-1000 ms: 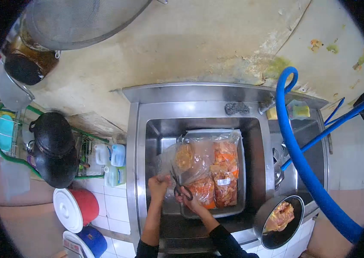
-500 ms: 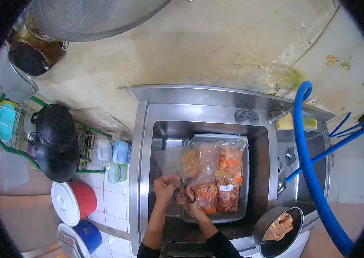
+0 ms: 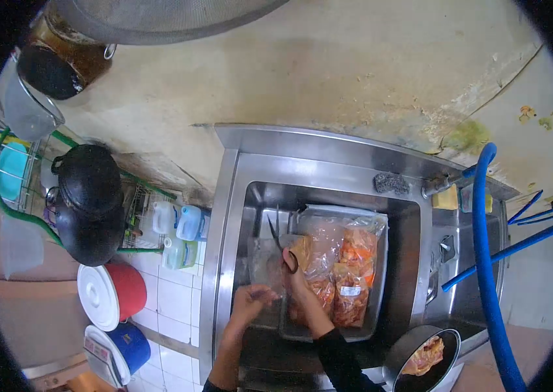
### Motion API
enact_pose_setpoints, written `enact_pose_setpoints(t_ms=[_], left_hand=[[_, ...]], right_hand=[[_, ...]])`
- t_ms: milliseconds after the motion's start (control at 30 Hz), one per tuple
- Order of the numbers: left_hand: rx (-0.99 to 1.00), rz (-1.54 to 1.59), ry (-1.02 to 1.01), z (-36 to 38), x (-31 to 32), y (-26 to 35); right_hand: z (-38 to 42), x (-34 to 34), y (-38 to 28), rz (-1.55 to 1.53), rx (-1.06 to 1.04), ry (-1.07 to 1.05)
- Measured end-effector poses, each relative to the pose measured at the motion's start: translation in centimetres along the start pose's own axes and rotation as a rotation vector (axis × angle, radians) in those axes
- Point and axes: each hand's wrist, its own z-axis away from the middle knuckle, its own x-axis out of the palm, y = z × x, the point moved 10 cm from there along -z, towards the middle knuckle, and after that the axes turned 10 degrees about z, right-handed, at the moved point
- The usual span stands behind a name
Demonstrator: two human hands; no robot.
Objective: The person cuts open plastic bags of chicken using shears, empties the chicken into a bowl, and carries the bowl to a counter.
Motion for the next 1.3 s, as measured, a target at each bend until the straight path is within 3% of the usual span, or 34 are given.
enact_pose_setpoints(t_ms=[67,133,167,233,267,333,367,433,467,533,567,600,633,700,733,800,867,967,1033,1067,1133,1200,1267,1300], left_hand=[[-0.014,-0.018,-0.027,0.9,0.1,-1.2],[-0.166,-0.004,0.178,2.2,-1.9,-3.8],[-0.165,-0.005,0.177,2.2,-2.6,-6.0],[-0.191,-0.257,0.339,1.5,-6.2,-11.0],[-0.187,-0.258,0.337,1.1,-6.0,-10.2],[-0.523,-0.568,0.13,1.2,-4.4,-11.0],[-0.518,-0.566,0.127,0.8,-5.4,-14.3],[-0.06,-0.982,-0.138,-1.7,-4.6,-20.5],[-0.055,-0.977,-0.143,-0.6,-1.6,-16.1],[-0.208,-0.914,0.258,-0.5,-0.4,-2.5],[-0.048,-0.809,0.422,-1.4,0.4,0.1],[0.113,-0.697,0.578,-1.7,0.6,2.2],[0.126,-0.69,0.574,-3.3,1.0,2.9],[-0.128,-0.871,0.328,-7.4,2.8,0.4],[-0.116,-0.87,0.322,-8.0,2.9,-0.1],[0.16,-0.895,0.296,-9.2,4.4,1.2],[0.234,-0.886,0.197,-9.5,6.0,0.8],[0.366,-0.897,0.065,-7.2,9.3,3.5],[0.437,-0.911,0.006,-4.4,10.9,6.2],[0.502,-0.832,-0.081,-2.9,11.8,7.7],[0.577,-0.752,-0.182,0.5,13.3,11.8],[0.509,-0.688,-0.268,4.9,14.1,15.9],[0.538,-0.649,-0.355,9.2,15.8,20.2],[0.572,-0.602,-0.418,11.1,16.8,21.8]], right_hand=[[-0.8,-0.1,0.5,-0.09,-0.002,-0.006],[1.5,2.3,-2.5,0.099,0.013,-0.122],[2.1,1.9,-2.6,0.097,0.011,-0.122],[4.5,0.9,-4.5,0.201,-0.287,-0.155],[6.3,-0.7,-4.4,0.29,-0.259,-0.028],[11.0,-4.1,-4.4,0.453,-0.229,0.141],[12.8,-6.0,-4.3,0.528,-0.235,0.182],[15.7,-10.5,-2.8,0.677,-0.241,0.317],[16.9,-11.8,-1.9,0.682,-0.243,0.325],[19.8,-14.0,-1.9,1.4,-0.239,0.562],[20.2,-14.3,-1.4,1.408,-0.247,0.565],[20.3,-15.6,0.0,1.452,-0.088,0.6],[20.5,-17.3,1.7,1.484,0.072,0.639],[19.1,-18.5,4.2,1.481,0.052,0.555],[18.8,-18.1,4.8,1.478,0.044,0.453],[19.3,-17.6,4.4,1.489,0.128,0.488],[20.1,-17.6,4.2,1.493,0.214,0.52],[18.9,-19.4,6.1,1.386,0.225,0.572],[18.2,-18.7,5.8,1.416,-0.123,0.546],[18.6,-19.0,5.8,1.404,-0.12,0.567],[18.8,-14.3,0.3,1.027,-0.408,0.394],[16.7,-12.5,2.1,0.218,-0.208,0.153],[18.6,-6.7,2.5,-0.31,0.081,-0.143],[21.6,-2.1,-1.7,-0.465,-0.039,-0.386]])
